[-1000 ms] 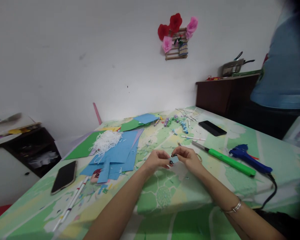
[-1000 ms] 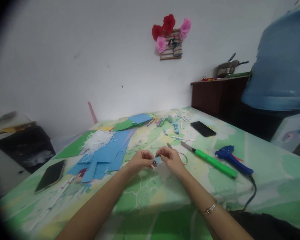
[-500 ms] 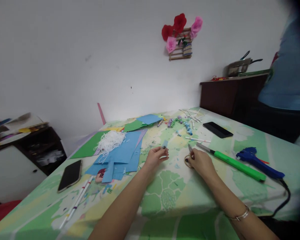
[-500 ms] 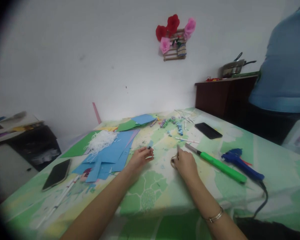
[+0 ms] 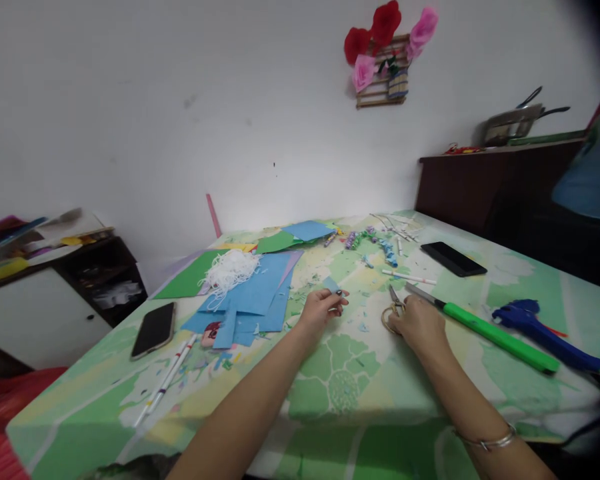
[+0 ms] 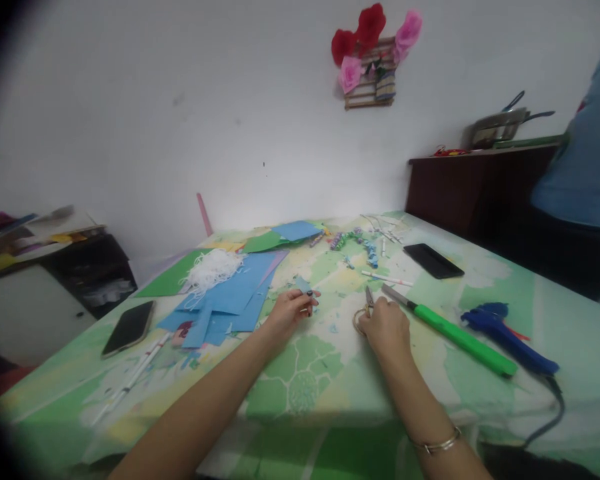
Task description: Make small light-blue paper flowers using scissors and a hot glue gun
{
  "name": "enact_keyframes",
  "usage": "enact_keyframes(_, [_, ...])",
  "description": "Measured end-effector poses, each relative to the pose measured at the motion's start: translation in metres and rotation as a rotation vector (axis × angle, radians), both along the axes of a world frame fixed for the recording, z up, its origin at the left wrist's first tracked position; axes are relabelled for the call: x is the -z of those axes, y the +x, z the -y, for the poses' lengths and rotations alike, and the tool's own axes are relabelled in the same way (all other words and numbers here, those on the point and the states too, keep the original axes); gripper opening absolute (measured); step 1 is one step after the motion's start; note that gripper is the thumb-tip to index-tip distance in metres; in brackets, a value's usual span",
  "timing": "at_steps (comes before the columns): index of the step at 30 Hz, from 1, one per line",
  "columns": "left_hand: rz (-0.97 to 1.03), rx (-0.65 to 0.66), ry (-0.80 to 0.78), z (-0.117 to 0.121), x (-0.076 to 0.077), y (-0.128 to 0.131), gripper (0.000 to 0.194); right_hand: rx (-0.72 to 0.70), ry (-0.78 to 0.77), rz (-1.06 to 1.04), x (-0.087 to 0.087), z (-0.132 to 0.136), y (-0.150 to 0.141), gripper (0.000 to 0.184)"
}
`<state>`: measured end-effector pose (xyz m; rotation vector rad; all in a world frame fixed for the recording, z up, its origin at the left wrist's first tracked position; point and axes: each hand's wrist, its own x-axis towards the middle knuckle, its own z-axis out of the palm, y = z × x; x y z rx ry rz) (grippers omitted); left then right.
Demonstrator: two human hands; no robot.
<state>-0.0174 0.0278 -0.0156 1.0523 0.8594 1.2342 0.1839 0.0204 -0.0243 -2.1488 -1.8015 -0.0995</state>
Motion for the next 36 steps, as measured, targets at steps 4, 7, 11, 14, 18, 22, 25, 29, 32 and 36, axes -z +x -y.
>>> enact_keyframes(4, [0.062,0.005,-0.042,0.002,-0.002,0.002,0.025,0.018,-0.021,-0.002,-0.003,0.001,0.001,0.034])
enact_keyframes(7, [0.068,0.010,-0.019,0.002,-0.001,0.002,0.024,-0.003,-0.082,0.017,-0.010,0.002,0.002,0.030])
enact_keyframes(11, [0.064,-0.029,0.026,0.000,0.000,0.003,0.022,-0.014,-0.095,0.039,-0.015,0.006,0.002,0.034])
enact_keyframes(14, [0.070,-0.071,-0.005,0.001,-0.002,0.005,0.020,-0.064,-0.044,-0.161,-0.010,0.009,0.003,0.039])
enact_keyframes(18, [0.125,-0.105,-0.078,0.006,-0.007,0.008,0.027,-0.314,-0.030,-0.687,-0.005,0.013,-0.002,0.042])
enact_keyframes(22, [0.155,-0.109,-0.094,0.008,-0.010,0.010,0.032,-0.444,0.015,-1.008,-0.011,0.020,-0.017,0.047])
enact_keyframes(25, [0.179,-0.117,-0.090,0.009,-0.013,0.012,0.031,-0.502,0.036,-1.074,-0.014,0.027,-0.029,0.036])
enact_keyframes(29, [0.160,-0.110,-0.012,0.011,-0.016,0.016,0.024,-0.517,0.085,-1.016,-0.009,0.036,-0.042,0.036])
enact_keyframes(32, [0.102,-0.133,0.088,0.014,-0.017,0.018,0.022,-0.513,0.128,-0.942,-0.005,0.039,-0.050,0.038])
enact_keyframes(36, [0.057,-0.141,0.119,0.016,-0.017,0.020,0.020,-0.536,0.101,-0.940,-0.005,0.041,-0.054,0.037])
